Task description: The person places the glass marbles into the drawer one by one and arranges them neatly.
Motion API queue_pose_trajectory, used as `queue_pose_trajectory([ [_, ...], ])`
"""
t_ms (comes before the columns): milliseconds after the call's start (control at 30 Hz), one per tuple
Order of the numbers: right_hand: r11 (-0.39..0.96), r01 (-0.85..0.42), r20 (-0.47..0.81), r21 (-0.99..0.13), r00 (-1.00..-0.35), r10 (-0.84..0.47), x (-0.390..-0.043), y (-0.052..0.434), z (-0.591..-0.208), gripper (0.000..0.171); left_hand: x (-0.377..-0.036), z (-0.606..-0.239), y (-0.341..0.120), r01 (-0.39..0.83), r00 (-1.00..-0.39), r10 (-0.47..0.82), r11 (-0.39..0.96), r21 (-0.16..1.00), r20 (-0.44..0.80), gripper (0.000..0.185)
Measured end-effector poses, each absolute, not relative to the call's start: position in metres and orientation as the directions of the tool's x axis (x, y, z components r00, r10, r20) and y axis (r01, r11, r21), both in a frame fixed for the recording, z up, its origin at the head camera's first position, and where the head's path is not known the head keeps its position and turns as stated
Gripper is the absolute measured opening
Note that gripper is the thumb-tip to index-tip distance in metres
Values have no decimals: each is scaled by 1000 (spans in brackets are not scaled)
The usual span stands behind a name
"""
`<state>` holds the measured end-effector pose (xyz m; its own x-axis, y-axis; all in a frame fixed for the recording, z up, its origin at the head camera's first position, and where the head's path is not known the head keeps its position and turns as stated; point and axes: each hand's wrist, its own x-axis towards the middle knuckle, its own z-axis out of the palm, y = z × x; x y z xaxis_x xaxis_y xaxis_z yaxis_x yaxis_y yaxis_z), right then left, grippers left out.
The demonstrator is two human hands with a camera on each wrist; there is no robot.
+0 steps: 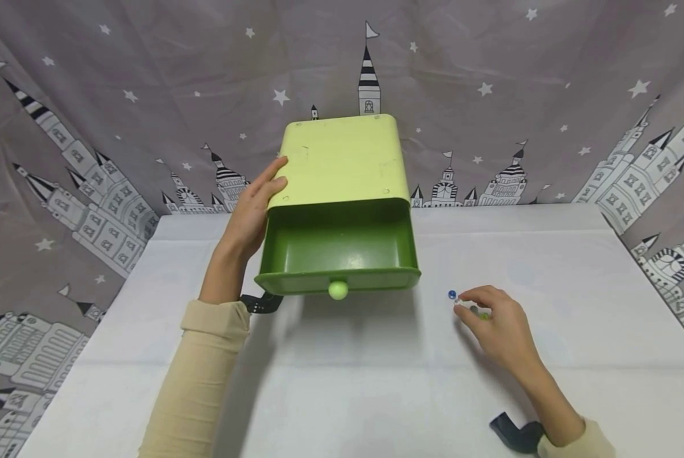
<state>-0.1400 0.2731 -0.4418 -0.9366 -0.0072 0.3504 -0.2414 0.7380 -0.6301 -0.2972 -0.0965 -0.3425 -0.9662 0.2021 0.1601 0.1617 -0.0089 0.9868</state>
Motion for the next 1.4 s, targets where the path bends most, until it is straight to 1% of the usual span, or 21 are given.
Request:
queue_pose_trajectory([
  [167, 739, -252, 372, -624, -928, -1, -139, 272, -440, 13, -297, -342, -96, 162, -966, 203, 6, 987, 158, 48],
  [433, 732, -271, 398, -625, -918, -1, -138, 270, -436, 14, -298, -343, -96, 160, -967, 199, -12, 987, 159, 48],
  [967, 723, -258, 393, -641, -919, 20, -135, 267, -429, 15, -297, -343, -96, 167, -965, 202, -18, 986, 167, 49],
  [1400, 694, -306, 446, -652, -894, 24, -133, 263, -420, 16, -297, -343, -96, 162, -966, 199, -18, 987, 163, 49],
])
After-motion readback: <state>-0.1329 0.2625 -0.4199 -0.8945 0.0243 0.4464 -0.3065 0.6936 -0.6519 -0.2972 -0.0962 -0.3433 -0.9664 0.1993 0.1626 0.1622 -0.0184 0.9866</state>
